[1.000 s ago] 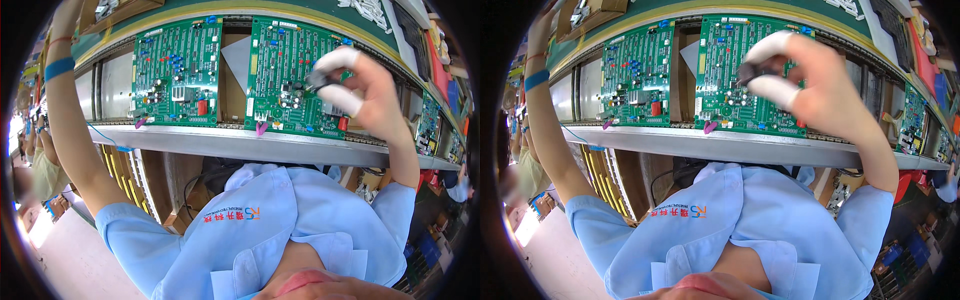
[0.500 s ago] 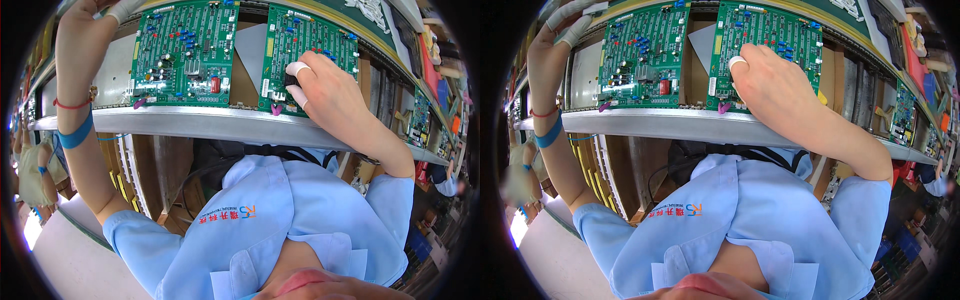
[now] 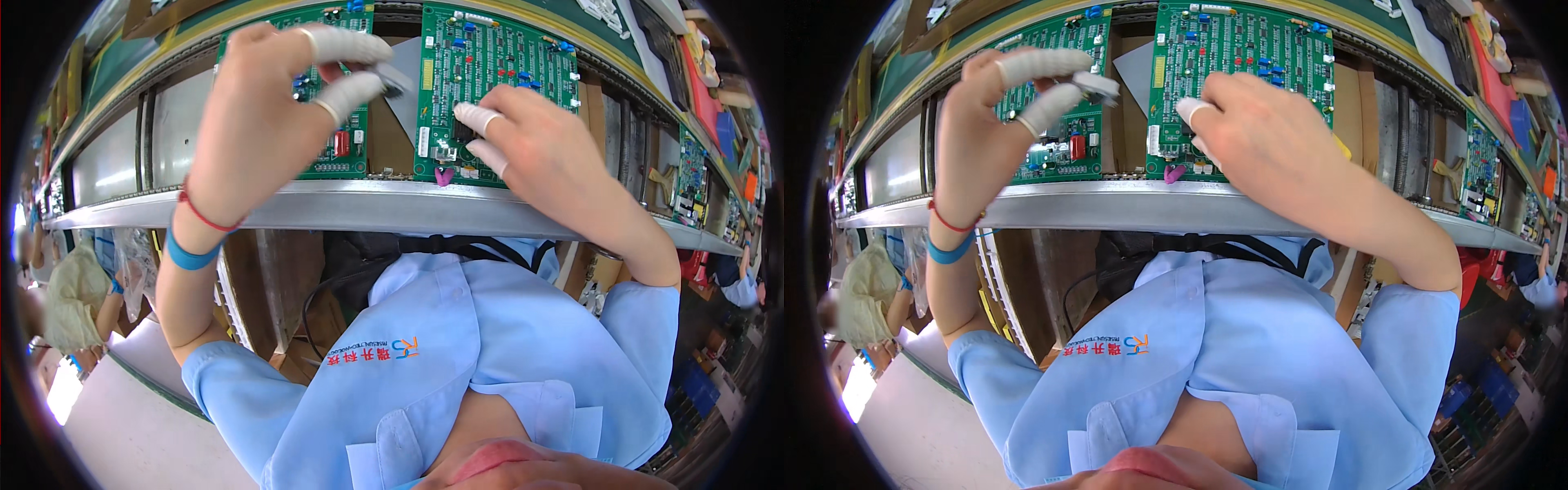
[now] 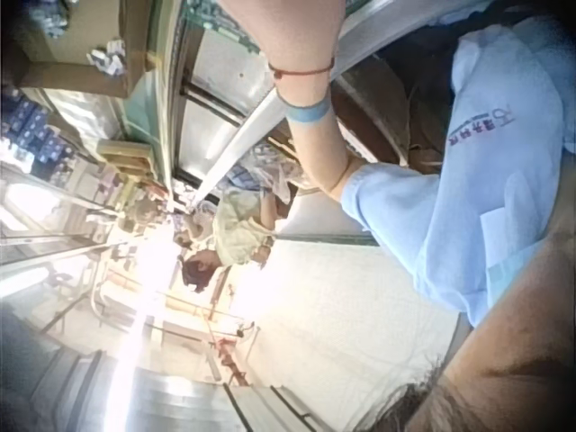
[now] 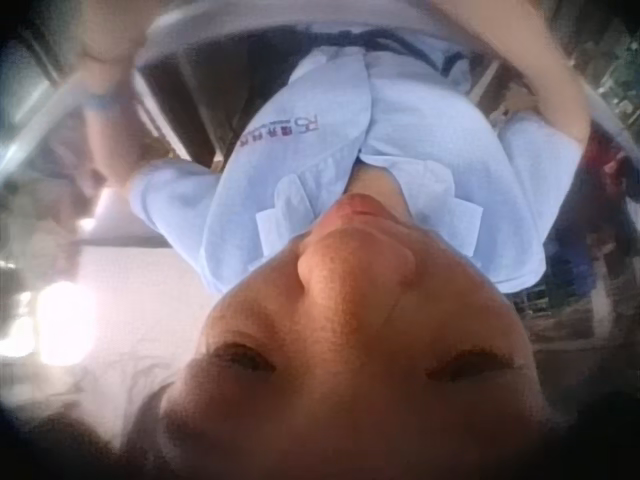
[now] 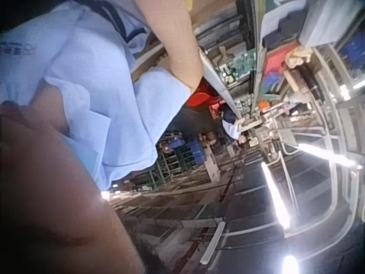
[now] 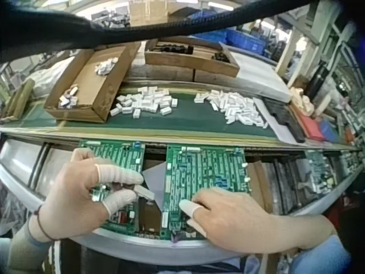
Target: Manually assemble various electronic components onto printed circuit boards on a factory assembly line.
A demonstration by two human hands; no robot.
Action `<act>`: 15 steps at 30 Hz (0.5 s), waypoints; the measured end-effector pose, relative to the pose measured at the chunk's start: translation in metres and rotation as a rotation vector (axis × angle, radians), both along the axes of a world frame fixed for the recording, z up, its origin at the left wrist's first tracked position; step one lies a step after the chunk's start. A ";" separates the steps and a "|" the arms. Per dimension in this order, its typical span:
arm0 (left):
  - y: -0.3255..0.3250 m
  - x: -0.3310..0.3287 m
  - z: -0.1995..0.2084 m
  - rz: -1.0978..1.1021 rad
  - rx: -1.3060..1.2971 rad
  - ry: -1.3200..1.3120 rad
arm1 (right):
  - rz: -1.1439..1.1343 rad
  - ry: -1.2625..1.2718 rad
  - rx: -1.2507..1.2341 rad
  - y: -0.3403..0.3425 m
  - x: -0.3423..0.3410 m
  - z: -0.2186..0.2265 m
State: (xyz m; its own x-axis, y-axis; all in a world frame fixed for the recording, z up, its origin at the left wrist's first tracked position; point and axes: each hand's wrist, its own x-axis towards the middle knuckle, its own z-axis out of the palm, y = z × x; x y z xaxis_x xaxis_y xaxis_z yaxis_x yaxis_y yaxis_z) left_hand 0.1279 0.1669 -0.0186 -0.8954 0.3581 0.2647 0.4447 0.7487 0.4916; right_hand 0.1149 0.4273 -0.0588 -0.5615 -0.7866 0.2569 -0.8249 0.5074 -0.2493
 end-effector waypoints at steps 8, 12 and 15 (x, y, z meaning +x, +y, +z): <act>0.039 0.002 -0.021 -0.247 -0.175 -0.011 | -0.092 -0.202 -0.286 0.043 -0.033 0.014; 0.045 -0.003 -0.027 -0.271 -0.226 -0.005 | -0.191 -0.430 -0.354 0.058 -0.035 0.003; 0.053 -0.002 -0.025 -0.278 -0.250 0.076 | -0.188 -0.423 -0.358 0.066 -0.036 0.003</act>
State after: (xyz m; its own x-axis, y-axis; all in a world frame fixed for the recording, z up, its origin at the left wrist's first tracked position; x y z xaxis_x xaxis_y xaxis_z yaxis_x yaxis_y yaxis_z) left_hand 0.1261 0.2199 -0.0441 -0.7361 0.6466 0.2000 0.6759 0.6869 0.2669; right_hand 0.0792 0.4930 -0.0553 -0.7947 -0.5691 0.2110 -0.5200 0.4592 -0.7202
